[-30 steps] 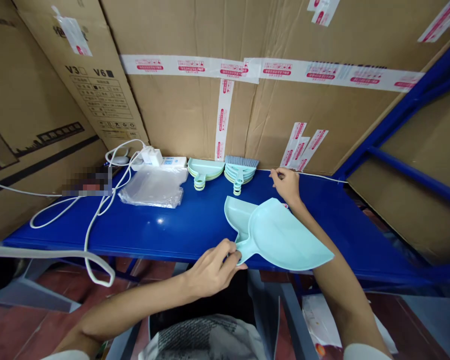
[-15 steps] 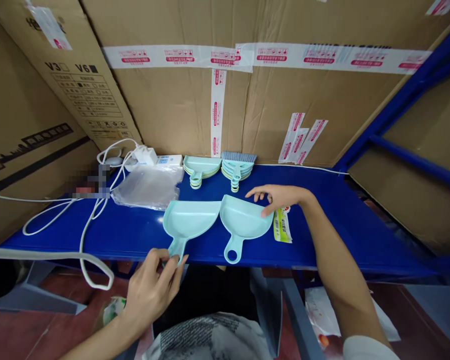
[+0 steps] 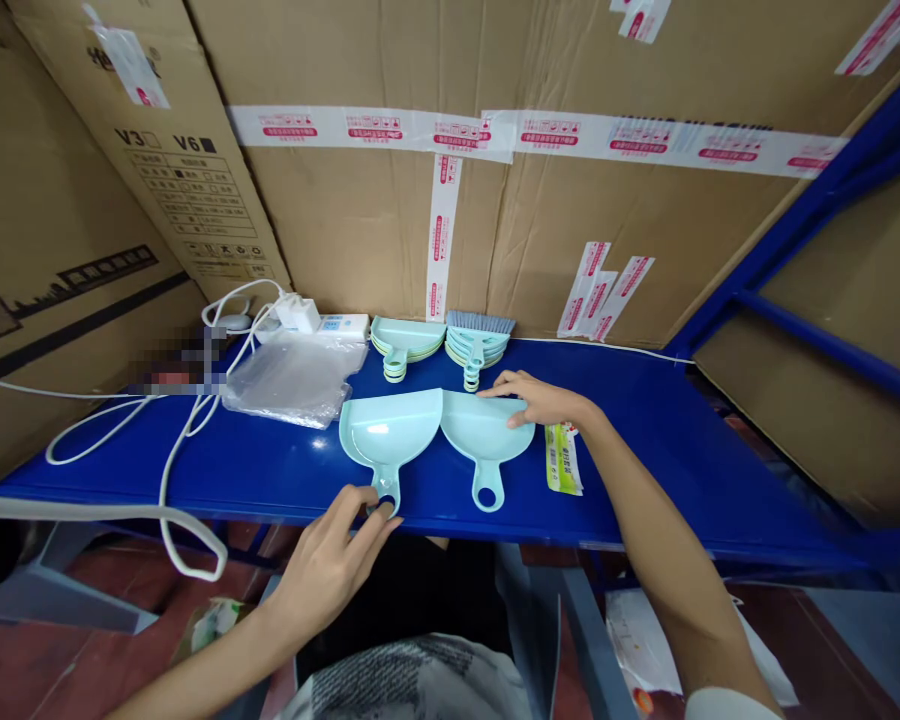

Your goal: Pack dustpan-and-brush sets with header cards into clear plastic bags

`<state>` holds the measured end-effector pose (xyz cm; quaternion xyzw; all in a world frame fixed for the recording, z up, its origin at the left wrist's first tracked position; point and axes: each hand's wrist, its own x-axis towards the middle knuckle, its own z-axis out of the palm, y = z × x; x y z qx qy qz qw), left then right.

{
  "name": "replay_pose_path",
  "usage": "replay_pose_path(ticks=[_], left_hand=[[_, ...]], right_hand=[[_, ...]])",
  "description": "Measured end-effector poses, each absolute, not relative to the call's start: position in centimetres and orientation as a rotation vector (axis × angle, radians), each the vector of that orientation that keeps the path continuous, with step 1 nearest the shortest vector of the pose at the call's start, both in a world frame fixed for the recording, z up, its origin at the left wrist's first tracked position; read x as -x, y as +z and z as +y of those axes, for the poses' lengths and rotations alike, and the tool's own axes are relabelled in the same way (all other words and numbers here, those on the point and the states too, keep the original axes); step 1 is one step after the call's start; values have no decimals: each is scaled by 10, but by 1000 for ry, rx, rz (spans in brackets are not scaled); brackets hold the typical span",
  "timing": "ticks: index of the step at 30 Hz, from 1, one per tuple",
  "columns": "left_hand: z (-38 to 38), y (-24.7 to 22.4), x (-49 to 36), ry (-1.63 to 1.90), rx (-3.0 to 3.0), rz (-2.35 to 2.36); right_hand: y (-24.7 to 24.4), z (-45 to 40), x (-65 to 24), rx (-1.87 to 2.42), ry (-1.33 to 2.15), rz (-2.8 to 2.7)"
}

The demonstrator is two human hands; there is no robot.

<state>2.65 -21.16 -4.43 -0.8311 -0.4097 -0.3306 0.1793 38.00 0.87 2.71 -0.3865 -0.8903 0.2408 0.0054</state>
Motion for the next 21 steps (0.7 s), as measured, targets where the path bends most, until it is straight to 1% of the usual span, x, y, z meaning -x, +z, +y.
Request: replay_pose_path(ticks=[5, 10, 12, 13, 15, 18, 21], left_hand=[[-204, -46, -22, -938, 2347, -1182], [-187, -25, 5, -1019, 2311, -1194], [-168, -15, 26, -929, 2301, -1232], [-156, -11, 38, -826, 2333, -1244], [-130, -9, 64, -649, 2410, -1283], [-92, -15, 97, -596, 2478, -1313], [-63, -22, 116, -545, 2504, -1401]], right_hand=[[26, 12, -383, 1154, 778, -2764], [31, 11, -384, 1111, 842, -2707], [37, 12, -392, 1132, 914, -2611], [40, 13, -398, 1176, 919, -2541], [45, 16, -417, 1315, 838, -2392], [49, 20, -449, 1496, 707, -2272], [47, 19, -468, 1645, 803, -2270]])
